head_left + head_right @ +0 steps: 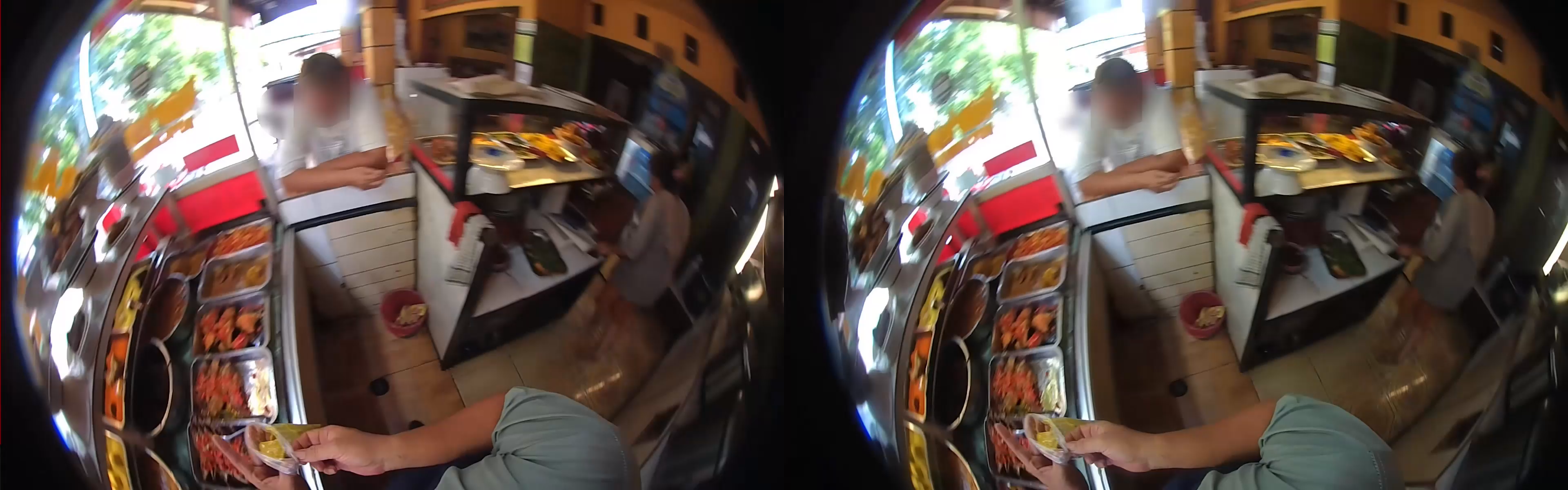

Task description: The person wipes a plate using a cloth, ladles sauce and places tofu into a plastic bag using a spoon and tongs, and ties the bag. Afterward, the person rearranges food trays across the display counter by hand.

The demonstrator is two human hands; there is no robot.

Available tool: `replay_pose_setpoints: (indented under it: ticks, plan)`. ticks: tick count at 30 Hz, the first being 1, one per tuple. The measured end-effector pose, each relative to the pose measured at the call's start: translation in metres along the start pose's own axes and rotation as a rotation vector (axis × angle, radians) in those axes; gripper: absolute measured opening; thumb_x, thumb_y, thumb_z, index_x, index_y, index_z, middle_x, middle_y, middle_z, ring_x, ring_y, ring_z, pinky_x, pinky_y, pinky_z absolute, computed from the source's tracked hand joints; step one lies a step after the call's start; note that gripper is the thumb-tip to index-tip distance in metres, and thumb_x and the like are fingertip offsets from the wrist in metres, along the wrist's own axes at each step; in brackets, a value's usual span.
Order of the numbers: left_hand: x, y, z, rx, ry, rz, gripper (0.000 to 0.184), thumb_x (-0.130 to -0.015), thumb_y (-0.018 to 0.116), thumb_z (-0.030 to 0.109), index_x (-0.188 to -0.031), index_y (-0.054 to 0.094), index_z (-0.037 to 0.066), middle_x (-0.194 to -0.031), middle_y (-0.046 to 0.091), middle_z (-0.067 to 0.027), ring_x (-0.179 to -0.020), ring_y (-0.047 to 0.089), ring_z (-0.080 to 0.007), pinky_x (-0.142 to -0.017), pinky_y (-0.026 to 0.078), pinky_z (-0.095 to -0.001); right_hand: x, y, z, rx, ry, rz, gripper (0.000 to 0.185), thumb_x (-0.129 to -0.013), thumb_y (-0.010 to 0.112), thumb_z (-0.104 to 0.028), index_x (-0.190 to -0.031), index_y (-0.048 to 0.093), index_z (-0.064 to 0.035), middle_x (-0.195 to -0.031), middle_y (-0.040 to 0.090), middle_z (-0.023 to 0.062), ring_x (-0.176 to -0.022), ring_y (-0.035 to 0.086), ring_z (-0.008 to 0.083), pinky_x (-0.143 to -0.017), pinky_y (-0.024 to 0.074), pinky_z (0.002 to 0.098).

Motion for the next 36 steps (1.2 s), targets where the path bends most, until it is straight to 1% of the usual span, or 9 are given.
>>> replay_pose_setpoints:
  ticks: [7, 9, 11, 14, 17, 21, 27, 29, 36]
  plan:
    - [0.031, 0.115, -0.075, 0.184, -0.034, -0.399, 0.097, -0.071, 0.081, 0.003, -0.147, 0.021, 0.007, -0.127, 0.054, -0.0184, -0.106, 0.058, -0.0263, -0.088, 0.051, -0.0343, 0.119, -0.062, -0.06, -0.088, -0.38, 0.264, 0.014, -0.093, 0.059, -0.018, -0.103, 0.056, -0.0094, -0.089, 0.058, -0.002, -0.077, 0.053, 0.0054, -0.063, 0.0404, 0.0203]
    - [0.042, 0.149, -0.113, 0.106, 0.077, -0.504, 0.059, -0.071, 0.08, 0.002, -0.117, 0.043, 0.006, -0.112, 0.06, -0.0122, -0.101, 0.06, -0.0211, -0.086, 0.051, -0.0327, 0.158, -0.09, -0.079, -0.109, -0.517, 0.371, 0.011, -0.092, 0.06, -0.016, -0.1, 0.057, -0.0091, -0.087, 0.059, -0.0009, -0.075, 0.055, 0.007, -0.063, 0.0406, 0.021]
    - [0.075, 0.212, -0.094, 0.211, 0.016, -0.547, 0.032, -0.082, 0.075, 0.013, -0.103, 0.051, 0.009, -0.084, 0.052, -0.0009, -0.07, 0.049, -0.0092, -0.063, 0.045, -0.0229, 0.198, -0.113, -0.094, -0.143, -0.579, 0.35, 0.008, -0.092, 0.06, -0.015, -0.098, 0.057, -0.009, -0.085, 0.06, 0.0003, -0.073, 0.057, 0.0087, -0.063, 0.0423, 0.0221]
    - [0.1, 0.281, -0.089, 0.317, 0.086, -0.731, 0.055, -0.07, 0.071, -0.007, -0.119, 0.047, 0.004, -0.11, 0.062, -0.0115, -0.092, 0.062, -0.0148, -0.08, 0.051, -0.0285, 0.272, -0.149, -0.121, -0.216, -0.675, 0.43, 0.005, -0.092, 0.06, -0.012, -0.096, 0.058, -0.0088, -0.084, 0.06, 0.0019, -0.071, 0.059, 0.0102, -0.061, 0.0466, 0.0241]
    - [0.138, 0.351, -0.104, 0.2, -0.032, -0.925, 0.031, -0.071, 0.079, -0.001, -0.089, 0.054, 0.003, -0.104, 0.065, -0.0116, -0.096, 0.062, -0.0192, -0.082, 0.05, -0.0327, 0.346, -0.186, -0.149, -0.2, -0.75, 0.5, 0.005, -0.092, 0.06, -0.011, -0.096, 0.058, -0.0078, -0.083, 0.06, 0.0024, -0.07, 0.059, 0.0116, -0.059, 0.0479, 0.0249]
    - [0.188, 0.462, -0.081, -0.211, 0.186, -1.151, 0.024, -0.073, 0.081, 0.012, -0.073, 0.059, 0.001, -0.075, 0.067, -0.0066, -0.079, 0.064, -0.0116, -0.074, 0.05, -0.0281, 0.44, -0.248, -0.175, -0.106, -0.825, 0.776, 0.008, -0.089, 0.062, -0.007, -0.095, 0.057, -0.0058, -0.078, 0.061, 0.0035, -0.065, 0.06, 0.0141, -0.058, 0.05, 0.0264]
    - [0.246, 0.595, -0.095, -0.325, 0.213, -1.37, 0.03, -0.072, 0.081, 0.022, -0.077, 0.059, 0.003, -0.09, 0.072, -0.0095, -0.081, 0.069, -0.0207, -0.073, 0.051, -0.0318, 0.549, -0.325, -0.203, -0.03, -0.938, 1.133, 0.009, -0.086, 0.063, -0.006, -0.087, 0.054, -0.0064, -0.072, 0.059, 0.0042, -0.059, 0.057, 0.011, -0.054, 0.047, 0.024]
    - [0.265, 0.63, -0.099, -0.439, 0.244, -1.453, 0.026, -0.071, 0.083, 0.018, -0.077, 0.063, 0.003, -0.081, 0.07, -0.0087, -0.074, 0.065, -0.0138, -0.069, 0.049, -0.027, 0.577, -0.355, -0.206, -0.022, -0.932, 1.257, 0.01, -0.085, 0.063, -0.005, -0.087, 0.053, -0.0061, -0.071, 0.059, 0.0046, -0.059, 0.058, 0.011, -0.054, 0.0487, 0.0242]
    - [0.3, 0.712, -0.17, -0.319, 0.22, -1.543, 0.029, -0.072, 0.081, 0.023, -0.077, 0.061, 0.004, -0.07, 0.066, -0.0084, -0.064, 0.065, -0.0211, -0.061, 0.05, -0.032, 0.631, -0.418, -0.217, 0.06, -0.854, 1.559, 0.008, -0.082, 0.058, -0.001, -0.086, 0.051, -0.0024, -0.071, 0.057, 0.0053, -0.057, 0.057, 0.0132, -0.052, 0.05, 0.0273]
Point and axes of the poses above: each hand's wrist, its own x-axis away from the middle knuckle, its own y-axis out of the palm, z = x × y, the point moved 5 cm from there along -x, towards the middle knuckle
